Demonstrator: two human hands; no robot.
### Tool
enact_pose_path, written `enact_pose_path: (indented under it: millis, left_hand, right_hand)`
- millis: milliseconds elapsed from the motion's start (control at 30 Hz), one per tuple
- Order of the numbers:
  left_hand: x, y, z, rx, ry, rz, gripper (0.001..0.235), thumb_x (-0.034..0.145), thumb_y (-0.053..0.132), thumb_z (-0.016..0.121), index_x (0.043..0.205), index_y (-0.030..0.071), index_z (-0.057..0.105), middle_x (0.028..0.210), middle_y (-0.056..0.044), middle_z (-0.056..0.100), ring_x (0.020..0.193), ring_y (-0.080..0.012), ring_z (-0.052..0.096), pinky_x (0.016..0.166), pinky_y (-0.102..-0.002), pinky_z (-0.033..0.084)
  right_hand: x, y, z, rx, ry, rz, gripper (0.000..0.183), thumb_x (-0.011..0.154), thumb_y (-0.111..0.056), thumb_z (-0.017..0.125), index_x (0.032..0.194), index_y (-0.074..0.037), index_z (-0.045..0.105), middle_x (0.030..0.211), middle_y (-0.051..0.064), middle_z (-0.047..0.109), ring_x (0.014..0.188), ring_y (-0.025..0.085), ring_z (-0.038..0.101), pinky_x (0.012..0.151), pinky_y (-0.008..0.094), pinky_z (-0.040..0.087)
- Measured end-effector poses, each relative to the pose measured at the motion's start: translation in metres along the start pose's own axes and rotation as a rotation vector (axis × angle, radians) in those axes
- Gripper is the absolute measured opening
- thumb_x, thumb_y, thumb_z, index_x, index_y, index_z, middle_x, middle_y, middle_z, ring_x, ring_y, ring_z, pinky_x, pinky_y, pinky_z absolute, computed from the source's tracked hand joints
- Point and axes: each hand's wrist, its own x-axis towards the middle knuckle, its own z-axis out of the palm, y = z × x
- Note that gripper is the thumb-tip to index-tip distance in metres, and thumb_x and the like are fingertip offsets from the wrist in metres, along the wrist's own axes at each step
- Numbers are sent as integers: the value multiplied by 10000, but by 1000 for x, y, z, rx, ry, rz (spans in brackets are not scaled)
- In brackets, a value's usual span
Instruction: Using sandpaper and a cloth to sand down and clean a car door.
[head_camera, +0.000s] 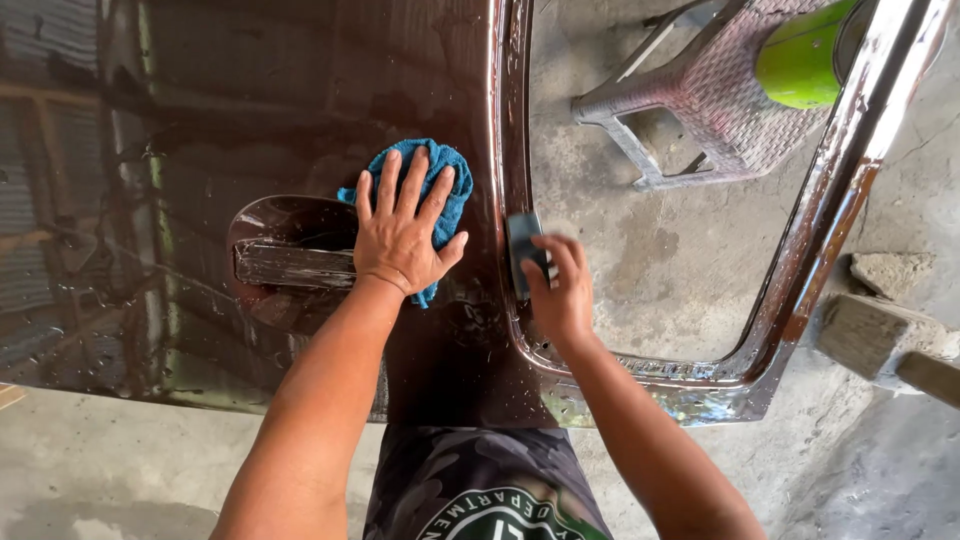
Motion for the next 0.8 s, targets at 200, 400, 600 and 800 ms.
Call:
enact_pose_path:
  millis: [200, 400, 600, 800]
  left_hand:
    - [1, -1, -3, -34, -22, -9, 812, 929, 653, 548, 1626, 282, 360, 1715, -93, 207, 1578, -373, 113, 1239, -648, 71]
    - [2, 0, -6, -27, -8, -5, 784, 951, 643, 547, 1618, 268, 377, 1723, -96, 209, 1586, -369, 125, 1247, -647, 75]
    - [1, -1, -5, -42, 9, 5, 782, 946, 621, 554, 1625, 273, 382, 1724, -90, 218, 1588, -366, 129, 1249, -643, 75]
    - [1, -1, -5, -29, -12, -7, 799, 931, 618, 564, 1629, 287, 361, 1718, -85, 214, 1581, -363, 121, 1244, -641, 76]
  right_hand:
    - [173, -21, 47, 0, 195, -164, 334, 898, -85, 785, 1209, -146, 679, 1230, 92, 638, 1071, 300, 666, 847, 396, 579]
    - [171, -20, 33, -2, 129, -253, 364, 924, -75, 770, 1268, -155, 685, 1193, 102, 638, 1038, 302, 660, 829, 395, 568]
    - [-15, -1, -5, -68, -84, 67, 389, 871, -96, 760, 1249, -137, 678, 1248, 102, 618, 993, 248, 661, 726, 355, 574]
    - [31, 13, 19, -78, 63, -185, 358, 921, -100, 773, 1263, -135, 673, 1263, 127, 628, 1075, 289, 664, 806, 356, 589]
